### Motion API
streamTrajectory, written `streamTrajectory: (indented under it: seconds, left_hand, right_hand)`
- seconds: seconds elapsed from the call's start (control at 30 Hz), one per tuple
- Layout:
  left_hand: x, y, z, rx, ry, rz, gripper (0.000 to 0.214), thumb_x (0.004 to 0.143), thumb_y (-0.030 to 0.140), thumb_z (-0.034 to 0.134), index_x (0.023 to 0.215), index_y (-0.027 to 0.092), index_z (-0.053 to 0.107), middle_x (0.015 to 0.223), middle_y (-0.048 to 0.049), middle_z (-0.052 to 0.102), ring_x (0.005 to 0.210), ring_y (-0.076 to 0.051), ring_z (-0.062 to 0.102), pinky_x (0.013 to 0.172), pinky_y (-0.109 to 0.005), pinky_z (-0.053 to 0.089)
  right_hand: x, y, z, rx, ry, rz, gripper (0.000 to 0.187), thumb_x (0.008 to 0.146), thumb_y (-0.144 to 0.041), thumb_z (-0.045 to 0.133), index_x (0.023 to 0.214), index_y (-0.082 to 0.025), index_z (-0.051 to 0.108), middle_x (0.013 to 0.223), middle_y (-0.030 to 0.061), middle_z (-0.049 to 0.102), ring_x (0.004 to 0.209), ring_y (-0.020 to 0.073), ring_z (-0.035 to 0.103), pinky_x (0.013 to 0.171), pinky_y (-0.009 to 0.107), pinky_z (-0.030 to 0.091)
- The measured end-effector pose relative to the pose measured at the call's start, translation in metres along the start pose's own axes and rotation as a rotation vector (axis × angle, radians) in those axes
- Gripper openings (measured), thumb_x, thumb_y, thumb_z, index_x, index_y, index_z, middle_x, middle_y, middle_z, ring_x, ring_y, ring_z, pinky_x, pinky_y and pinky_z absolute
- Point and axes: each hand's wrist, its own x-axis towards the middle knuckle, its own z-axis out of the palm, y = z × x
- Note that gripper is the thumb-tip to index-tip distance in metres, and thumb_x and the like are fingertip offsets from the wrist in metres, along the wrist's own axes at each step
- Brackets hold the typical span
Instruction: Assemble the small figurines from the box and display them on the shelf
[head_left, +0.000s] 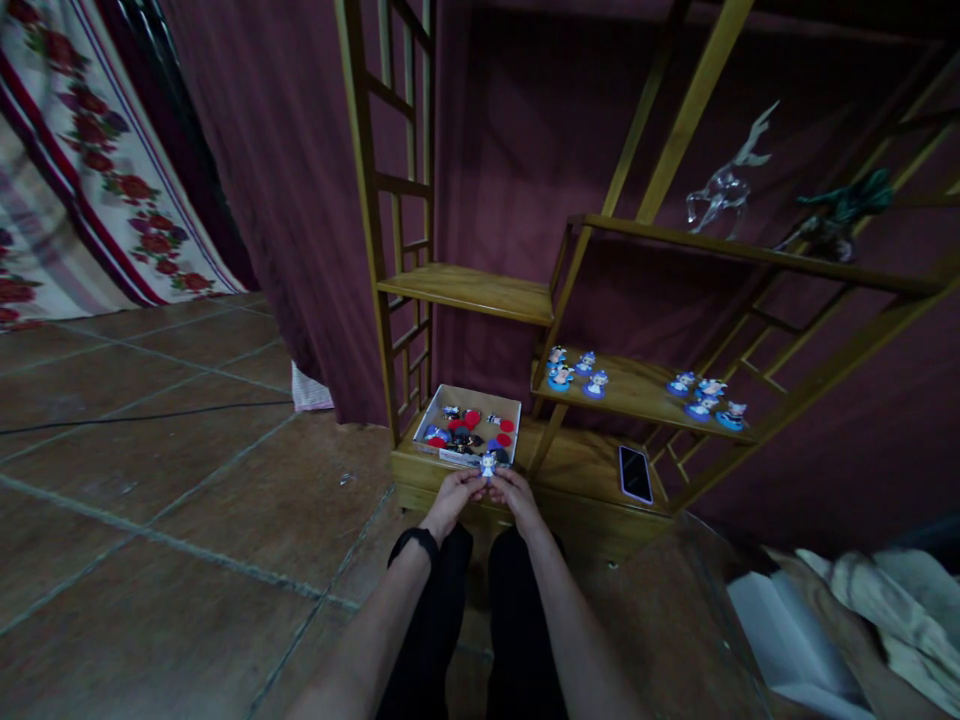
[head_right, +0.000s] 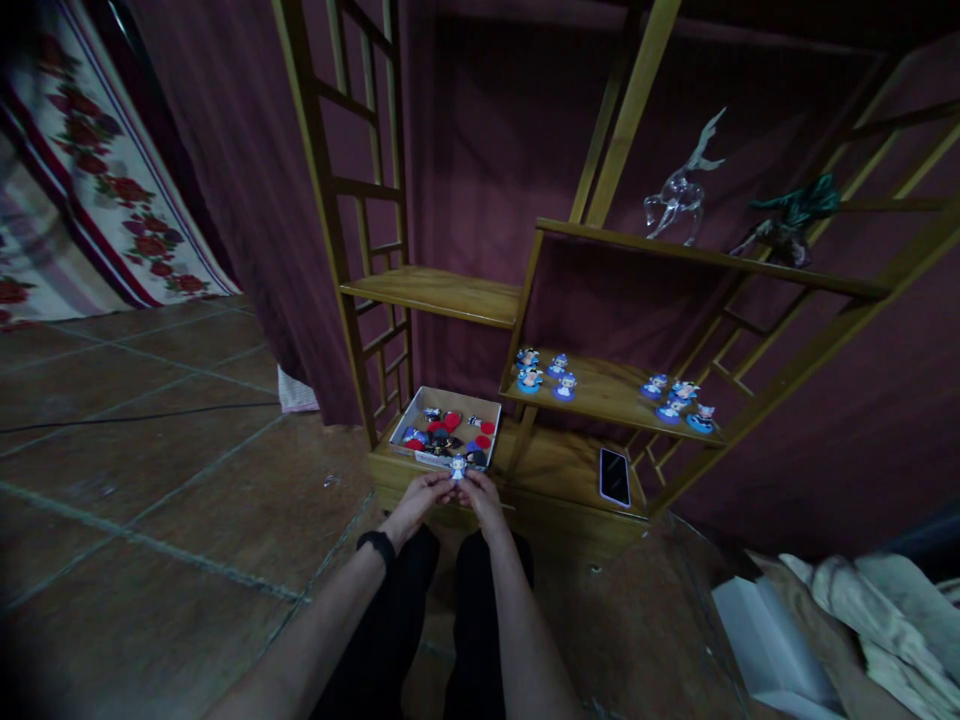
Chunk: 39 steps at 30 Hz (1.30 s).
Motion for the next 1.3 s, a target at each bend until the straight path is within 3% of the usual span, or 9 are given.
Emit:
streamTrajectory:
  seconds: [0.4,0.73,1.07,1.3]
  left_hand:
    - [-0.003,-0.0013,0.0028,-0.023,0.068,0.075,0.04,0.05,0.019,0.075,0.087,0.012,0.062,0.062,0.0002,0.06,0.054,-0.008,0.053,0.052,-0.02,0.039]
    - [-0.0035,-0.0012,0.0032,0.016,0.07,0.104,0.042,0.05,0.015,0.072,0.091,0.012,0.061,0.059,0.0027,0.057,0.051,-0.008,0.05,0.053,-0.02,0.038]
    - [0.0014,-0.0044,0.002,0.041,0.05,0.062,0.037,0.051,0.022,0.073,0.085,0.009,0.065,0.064,-0.0021,0.062,0.052,-0.008,0.052,0.05,-0.019,0.037]
    - [-0.0017,-0.002,0.0035,0.042,0.059,0.058,0.035,0.053,0.025,0.072,0.083,0.009,0.066,0.06,-0.0018,0.061,0.047,-0.007,0.049,0.048,-0.019,0.036]
  right_hand:
    - [0.0061,0.0057,0.0013,-0.03,0.023,0.011,0.034,0.058,-0.04,0.065,0.084,-0.018,0.062,0.063,-0.002,0.061,0.05,0.0077,0.054,0.049,0.019,0.043]
    - [0.0036,0.0035,0.002,-0.042,0.045,0.009,0.034,0.059,-0.034,0.064,0.089,-0.019,0.059,0.066,-0.0028,0.061,0.05,0.0074,0.054,0.049,0.019,0.044]
    - [0.0003,0.0018,0.0018,-0.017,-0.001,-0.032,0.037,0.054,-0.034,0.068,0.087,-0.02,0.06,0.07,-0.0009,0.065,0.055,0.0111,0.058,0.05,0.021,0.043]
    - [0.0022,0.0039,0.0009,0.009,-0.01,-0.012,0.035,0.053,-0.031,0.066,0.086,-0.02,0.06,0.061,-0.0028,0.062,0.05,0.0101,0.054,0.051,0.022,0.041]
